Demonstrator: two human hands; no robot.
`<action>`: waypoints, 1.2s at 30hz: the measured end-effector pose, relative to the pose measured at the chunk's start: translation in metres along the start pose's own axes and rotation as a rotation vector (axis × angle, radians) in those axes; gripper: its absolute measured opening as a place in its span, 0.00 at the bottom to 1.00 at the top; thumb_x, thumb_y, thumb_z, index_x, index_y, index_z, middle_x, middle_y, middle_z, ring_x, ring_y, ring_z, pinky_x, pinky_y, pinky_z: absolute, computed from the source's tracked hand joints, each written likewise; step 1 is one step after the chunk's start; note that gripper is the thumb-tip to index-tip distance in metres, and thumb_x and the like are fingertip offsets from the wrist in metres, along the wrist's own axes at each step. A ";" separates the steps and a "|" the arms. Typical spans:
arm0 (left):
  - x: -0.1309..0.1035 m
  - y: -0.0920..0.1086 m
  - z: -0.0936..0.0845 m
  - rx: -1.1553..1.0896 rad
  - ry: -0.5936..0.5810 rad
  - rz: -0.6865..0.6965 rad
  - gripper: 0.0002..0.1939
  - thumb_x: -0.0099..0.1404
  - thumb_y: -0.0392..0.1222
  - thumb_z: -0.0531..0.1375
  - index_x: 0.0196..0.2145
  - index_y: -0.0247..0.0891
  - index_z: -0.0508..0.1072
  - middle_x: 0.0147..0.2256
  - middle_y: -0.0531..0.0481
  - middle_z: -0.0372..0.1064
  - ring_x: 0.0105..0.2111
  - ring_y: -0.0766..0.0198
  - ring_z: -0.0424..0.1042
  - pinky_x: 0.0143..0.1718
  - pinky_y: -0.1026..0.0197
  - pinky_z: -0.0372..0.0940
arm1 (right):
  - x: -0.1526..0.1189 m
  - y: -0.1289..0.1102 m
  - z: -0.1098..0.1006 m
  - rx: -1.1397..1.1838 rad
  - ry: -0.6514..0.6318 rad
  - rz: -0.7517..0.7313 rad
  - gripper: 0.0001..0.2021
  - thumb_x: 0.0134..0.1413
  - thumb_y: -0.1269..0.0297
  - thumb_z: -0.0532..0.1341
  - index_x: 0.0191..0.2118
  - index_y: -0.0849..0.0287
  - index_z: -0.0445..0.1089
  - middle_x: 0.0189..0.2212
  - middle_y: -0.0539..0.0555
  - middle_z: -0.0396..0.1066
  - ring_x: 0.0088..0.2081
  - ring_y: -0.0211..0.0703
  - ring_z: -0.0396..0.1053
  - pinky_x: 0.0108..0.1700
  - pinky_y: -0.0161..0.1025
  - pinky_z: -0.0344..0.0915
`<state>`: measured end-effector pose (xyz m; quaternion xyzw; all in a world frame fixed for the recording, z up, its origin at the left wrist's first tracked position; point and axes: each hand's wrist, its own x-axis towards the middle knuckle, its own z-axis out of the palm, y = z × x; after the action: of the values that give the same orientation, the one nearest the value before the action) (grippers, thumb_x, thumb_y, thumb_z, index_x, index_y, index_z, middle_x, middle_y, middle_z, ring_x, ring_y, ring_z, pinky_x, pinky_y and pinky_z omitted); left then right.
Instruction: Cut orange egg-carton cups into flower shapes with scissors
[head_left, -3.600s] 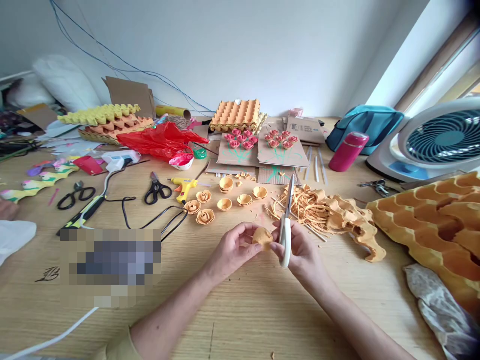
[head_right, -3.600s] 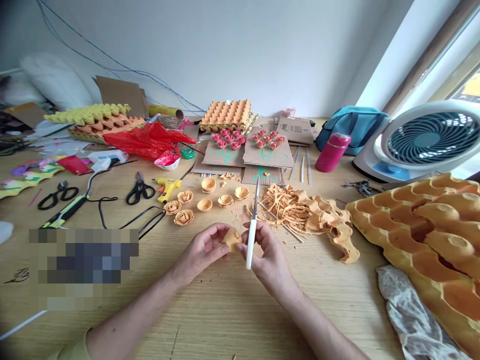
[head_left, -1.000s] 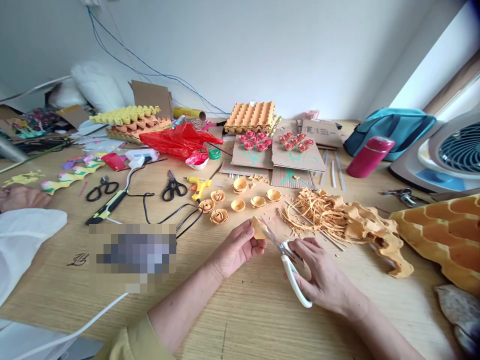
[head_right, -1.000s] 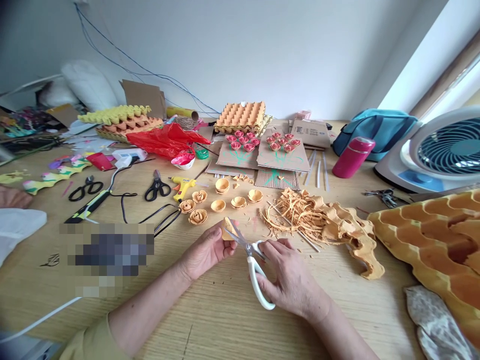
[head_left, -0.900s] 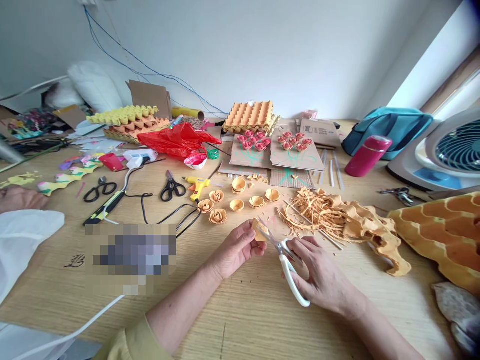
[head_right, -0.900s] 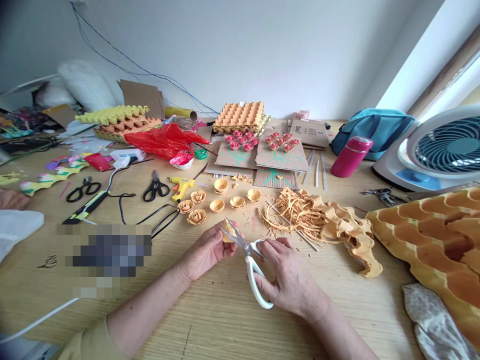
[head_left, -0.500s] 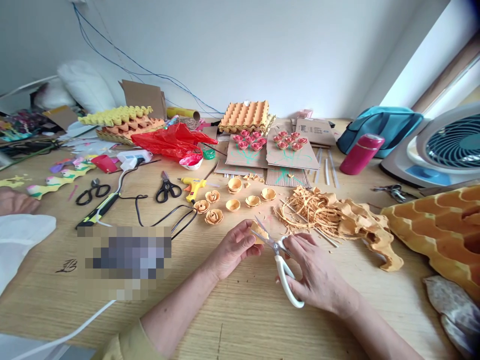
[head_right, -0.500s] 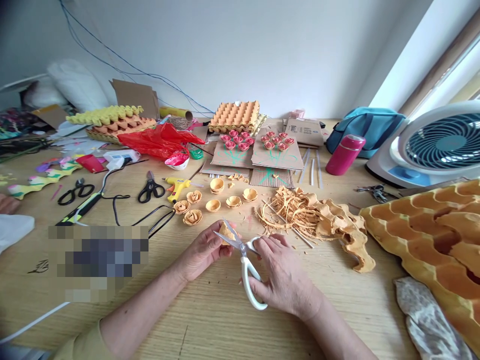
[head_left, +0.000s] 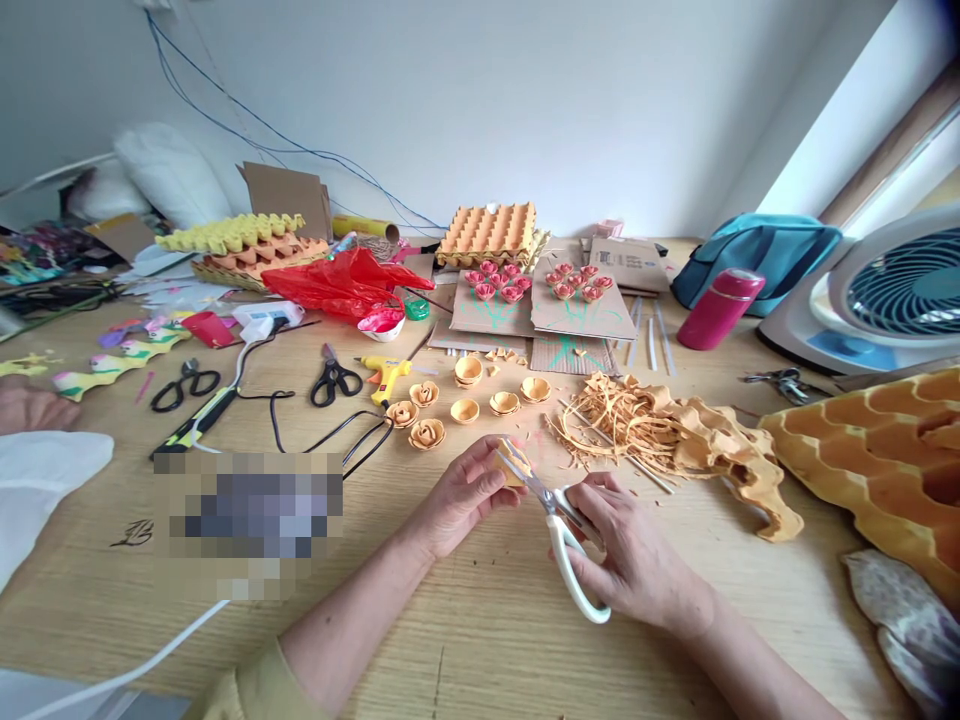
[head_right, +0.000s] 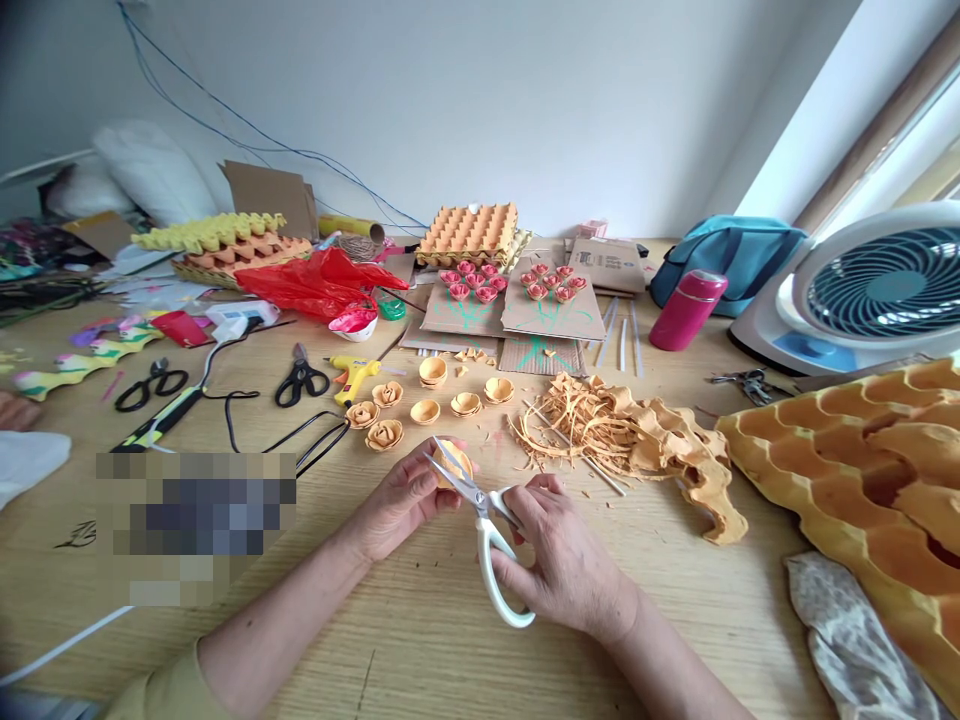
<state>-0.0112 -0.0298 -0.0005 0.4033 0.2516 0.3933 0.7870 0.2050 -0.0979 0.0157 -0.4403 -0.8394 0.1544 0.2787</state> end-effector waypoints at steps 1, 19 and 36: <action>0.000 0.001 0.000 -0.007 -0.001 0.008 0.24 0.55 0.47 0.72 0.48 0.39 0.75 0.42 0.44 0.76 0.38 0.62 0.75 0.39 0.63 0.67 | 0.000 0.000 0.000 0.004 -0.004 -0.006 0.12 0.62 0.63 0.57 0.30 0.54 0.53 0.25 0.48 0.62 0.28 0.42 0.60 0.39 0.42 0.59; 0.002 0.003 0.002 -0.056 0.061 0.119 0.20 0.53 0.42 0.73 0.44 0.42 0.76 0.45 0.51 0.70 0.41 0.64 0.72 0.44 0.58 0.72 | 0.004 -0.001 0.003 0.000 -0.029 0.085 0.07 0.64 0.60 0.54 0.35 0.55 0.57 0.31 0.52 0.65 0.33 0.47 0.64 0.46 0.49 0.60; 0.002 0.002 0.004 0.082 0.041 0.170 0.23 0.53 0.44 0.73 0.45 0.42 0.74 0.44 0.49 0.69 0.43 0.60 0.70 0.44 0.56 0.71 | 0.003 0.000 0.009 0.022 -0.019 0.062 0.09 0.61 0.61 0.56 0.33 0.54 0.54 0.27 0.48 0.61 0.29 0.43 0.61 0.46 0.48 0.60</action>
<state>-0.0086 -0.0291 0.0032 0.4470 0.2487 0.4560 0.7283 0.1980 -0.0960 0.0091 -0.4613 -0.8263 0.1763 0.2709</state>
